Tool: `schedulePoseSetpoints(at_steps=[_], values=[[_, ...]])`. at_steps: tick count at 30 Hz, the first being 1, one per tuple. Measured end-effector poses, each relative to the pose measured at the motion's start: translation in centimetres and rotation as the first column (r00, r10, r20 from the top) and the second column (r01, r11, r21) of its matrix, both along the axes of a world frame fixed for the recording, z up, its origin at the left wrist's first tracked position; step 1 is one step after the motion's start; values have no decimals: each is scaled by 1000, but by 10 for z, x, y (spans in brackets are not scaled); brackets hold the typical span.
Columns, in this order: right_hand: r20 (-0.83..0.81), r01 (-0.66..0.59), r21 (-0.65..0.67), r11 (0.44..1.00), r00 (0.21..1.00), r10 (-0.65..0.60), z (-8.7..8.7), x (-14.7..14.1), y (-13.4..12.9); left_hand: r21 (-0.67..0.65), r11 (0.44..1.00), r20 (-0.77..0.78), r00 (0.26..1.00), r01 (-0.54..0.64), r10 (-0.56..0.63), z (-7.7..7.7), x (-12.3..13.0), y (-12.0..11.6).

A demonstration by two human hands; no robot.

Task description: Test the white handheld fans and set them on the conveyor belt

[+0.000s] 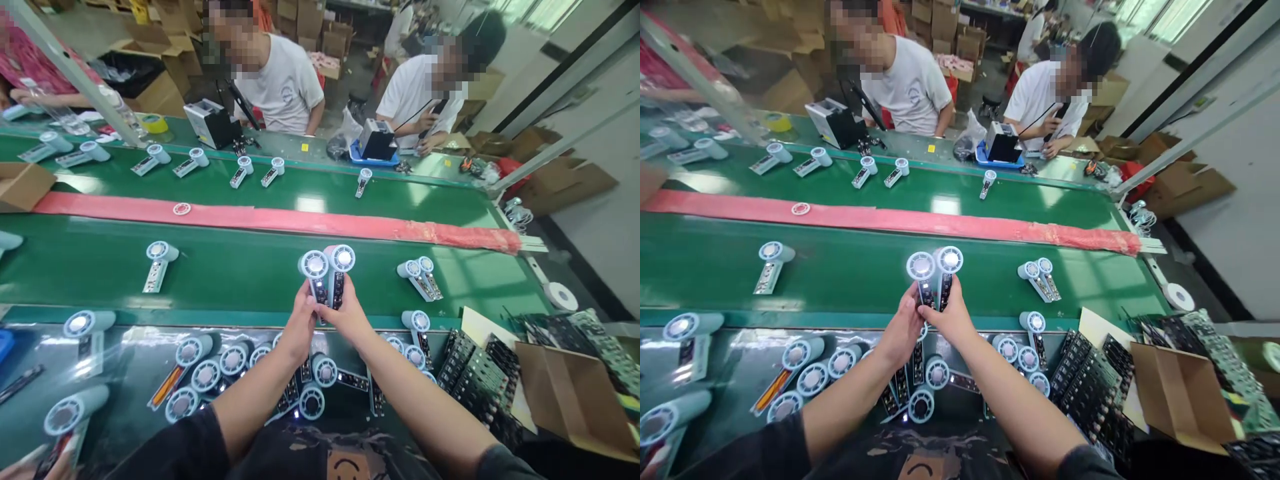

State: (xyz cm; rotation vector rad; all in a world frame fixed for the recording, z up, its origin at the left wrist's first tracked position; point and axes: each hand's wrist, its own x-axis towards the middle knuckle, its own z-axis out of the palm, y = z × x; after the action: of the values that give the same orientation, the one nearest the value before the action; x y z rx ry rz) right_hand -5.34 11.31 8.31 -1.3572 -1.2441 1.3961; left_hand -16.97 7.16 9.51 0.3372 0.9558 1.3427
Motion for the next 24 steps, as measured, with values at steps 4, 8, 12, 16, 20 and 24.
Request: schedulePoseSetpoints(at_steps=[4,8,12,16,20,24], values=[[300,-53,-34,998,952,61,-21,-8,56,8,999,14,999,50,-50,-6,2,38],[453,-40,-59,997,889,63,-34,-19,118,-166,985,-113,991,50,-70,-18,-14,61],[601,-49,-67,997,795,80,-44,-32,182,-171,984,-207,975,52,-87,-36,-33,34],[709,2,-67,998,704,46,-50,-49,210,-283,959,-234,969,10,-79,-45,-52,-20],[767,37,-29,999,641,-2,-51,-38,202,-369,926,-317,948,-83,-41,-45,-89,-54],[854,-11,143,990,507,-117,-42,59,164,-460,884,-301,952,-85,-65,-51,-128,-61]])
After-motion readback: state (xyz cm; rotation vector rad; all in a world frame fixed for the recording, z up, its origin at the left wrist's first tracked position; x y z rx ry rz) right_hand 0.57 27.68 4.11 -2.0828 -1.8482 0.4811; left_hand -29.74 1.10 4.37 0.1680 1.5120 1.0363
